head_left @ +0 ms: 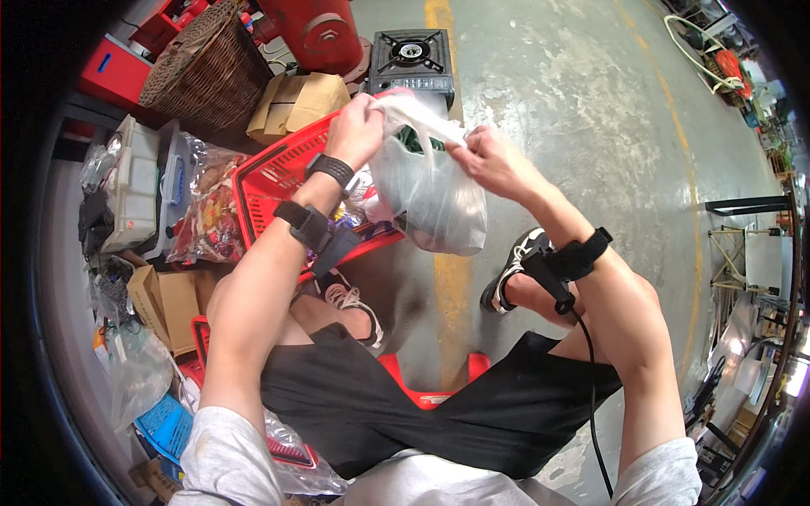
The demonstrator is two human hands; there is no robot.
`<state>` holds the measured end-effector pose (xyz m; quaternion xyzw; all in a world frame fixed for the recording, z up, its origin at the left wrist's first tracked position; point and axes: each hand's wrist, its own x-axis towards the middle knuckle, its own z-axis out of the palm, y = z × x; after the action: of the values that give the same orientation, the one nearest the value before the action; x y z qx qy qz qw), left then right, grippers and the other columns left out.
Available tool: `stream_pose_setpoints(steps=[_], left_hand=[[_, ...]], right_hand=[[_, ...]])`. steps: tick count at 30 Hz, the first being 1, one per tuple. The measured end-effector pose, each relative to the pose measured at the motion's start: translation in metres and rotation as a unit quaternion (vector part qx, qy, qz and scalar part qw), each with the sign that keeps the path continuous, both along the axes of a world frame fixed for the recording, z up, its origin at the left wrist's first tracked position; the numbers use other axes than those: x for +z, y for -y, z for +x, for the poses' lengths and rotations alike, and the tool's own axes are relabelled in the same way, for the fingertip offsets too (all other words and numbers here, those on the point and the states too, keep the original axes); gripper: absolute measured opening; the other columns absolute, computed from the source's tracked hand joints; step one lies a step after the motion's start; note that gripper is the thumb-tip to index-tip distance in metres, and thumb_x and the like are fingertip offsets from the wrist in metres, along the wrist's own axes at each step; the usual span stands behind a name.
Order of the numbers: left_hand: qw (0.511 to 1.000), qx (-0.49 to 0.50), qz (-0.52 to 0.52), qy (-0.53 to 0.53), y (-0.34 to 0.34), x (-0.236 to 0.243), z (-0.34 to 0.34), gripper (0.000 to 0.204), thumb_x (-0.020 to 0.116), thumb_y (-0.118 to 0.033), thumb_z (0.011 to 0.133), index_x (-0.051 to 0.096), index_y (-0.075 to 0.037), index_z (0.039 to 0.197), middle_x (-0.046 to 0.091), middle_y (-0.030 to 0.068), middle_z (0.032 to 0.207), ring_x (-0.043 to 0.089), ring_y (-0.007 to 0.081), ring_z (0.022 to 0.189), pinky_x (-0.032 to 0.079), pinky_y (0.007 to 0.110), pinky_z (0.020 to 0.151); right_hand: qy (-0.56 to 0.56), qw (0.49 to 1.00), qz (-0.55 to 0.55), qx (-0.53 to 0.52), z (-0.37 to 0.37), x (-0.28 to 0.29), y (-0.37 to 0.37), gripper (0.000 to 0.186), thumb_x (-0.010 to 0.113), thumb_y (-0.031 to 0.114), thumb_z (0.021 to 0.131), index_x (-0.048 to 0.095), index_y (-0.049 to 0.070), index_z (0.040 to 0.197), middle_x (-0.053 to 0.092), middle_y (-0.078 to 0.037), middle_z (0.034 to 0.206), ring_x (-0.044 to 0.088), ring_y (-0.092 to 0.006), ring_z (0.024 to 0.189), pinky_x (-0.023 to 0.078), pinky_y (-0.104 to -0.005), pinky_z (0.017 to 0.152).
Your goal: Sorting green metal components from a pile on the floor into a plastic bag while seated on a stool.
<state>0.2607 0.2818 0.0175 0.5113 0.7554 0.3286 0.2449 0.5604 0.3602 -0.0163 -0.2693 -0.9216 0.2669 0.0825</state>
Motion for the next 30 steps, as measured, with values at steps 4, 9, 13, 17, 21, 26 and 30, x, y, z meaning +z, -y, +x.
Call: stream_pose_setpoints(steps=[4,9,13,17,21,26,30], left_hand=[[0.981,-0.018,0.036,0.191,-0.008,0.029,-0.021,0.027,0.058,-0.020,0.098,0.072,0.003,0.103,0.074,0.0192,0.086,0.073,0.0284,0.077,0.056,0.042,0.074],[0.995,-0.024,-0.060,0.076,-0.007,0.019,-0.028,0.026,0.056,-0.018,0.097,0.075,0.000,0.096,0.073,0.0097,0.077,0.067,0.0178,0.065,0.051,0.032,0.061],[0.994,-0.033,-0.064,0.081,-0.006,0.017,-0.037,0.027,0.057,-0.020,0.096,0.074,0.001,0.095,0.073,0.0104,0.077,0.067,0.0183,0.066,0.051,0.033,0.061],[0.993,-0.044,-0.068,0.090,-0.006,0.007,-0.007,0.028,0.058,-0.022,0.095,0.074,0.001,0.095,0.072,0.0112,0.077,0.067,0.0188,0.067,0.051,0.034,0.062],[0.991,-0.058,-0.071,0.100,-0.011,0.002,0.000,0.029,0.059,-0.024,0.095,0.074,0.001,0.095,0.072,0.0119,0.077,0.067,0.0194,0.067,0.051,0.035,0.063],[0.989,-0.078,-0.073,0.107,-0.009,-0.001,-0.026,0.031,0.061,-0.026,0.093,0.074,0.002,0.094,0.072,0.0128,0.077,0.067,0.0200,0.068,0.051,0.036,0.064],[0.987,-0.089,-0.079,0.108,-0.033,0.005,-0.034,0.033,0.062,-0.028,0.093,0.073,0.002,0.094,0.072,0.0135,0.077,0.067,0.0205,0.069,0.051,0.037,0.064]], right_hand=[[0.003,1.000,0.002,-0.005,0.022,0.010,-0.016,0.038,0.072,0.035,0.093,0.071,-0.003,0.097,0.067,-0.024,0.086,0.067,-0.0390,0.087,0.054,-0.0469,0.079],[0.001,1.000,0.004,-0.006,0.022,0.020,-0.026,0.037,0.072,0.035,0.093,0.070,-0.001,0.100,0.068,-0.024,0.088,0.067,-0.0392,0.088,0.055,-0.0470,0.079],[-0.001,1.000,-0.001,-0.004,0.020,0.024,-0.025,0.037,0.072,0.035,0.093,0.070,-0.001,0.102,0.069,-0.023,0.089,0.068,-0.0393,0.089,0.055,-0.0471,0.080],[0.001,1.000,-0.006,-0.005,0.009,0.024,-0.020,0.037,0.072,0.035,0.093,0.069,0.000,0.105,0.069,-0.023,0.090,0.068,-0.0394,0.090,0.055,-0.0472,0.081],[0.005,1.000,-0.010,-0.008,0.001,0.029,-0.025,0.037,0.072,0.035,0.093,0.069,0.001,0.107,0.070,-0.023,0.092,0.068,-0.0395,0.091,0.055,-0.0474,0.081],[0.003,1.000,-0.012,-0.015,0.000,0.039,-0.025,0.037,0.072,0.035,0.093,0.068,0.002,0.110,0.070,-0.023,0.093,0.069,-0.0396,0.092,0.055,-0.0475,0.082],[-0.003,1.000,-0.019,-0.018,0.005,0.046,-0.016,0.038,0.072,0.035,0.093,0.068,0.003,0.113,0.071,-0.022,0.095,0.069,-0.0397,0.093,0.056,-0.0476,0.083]])
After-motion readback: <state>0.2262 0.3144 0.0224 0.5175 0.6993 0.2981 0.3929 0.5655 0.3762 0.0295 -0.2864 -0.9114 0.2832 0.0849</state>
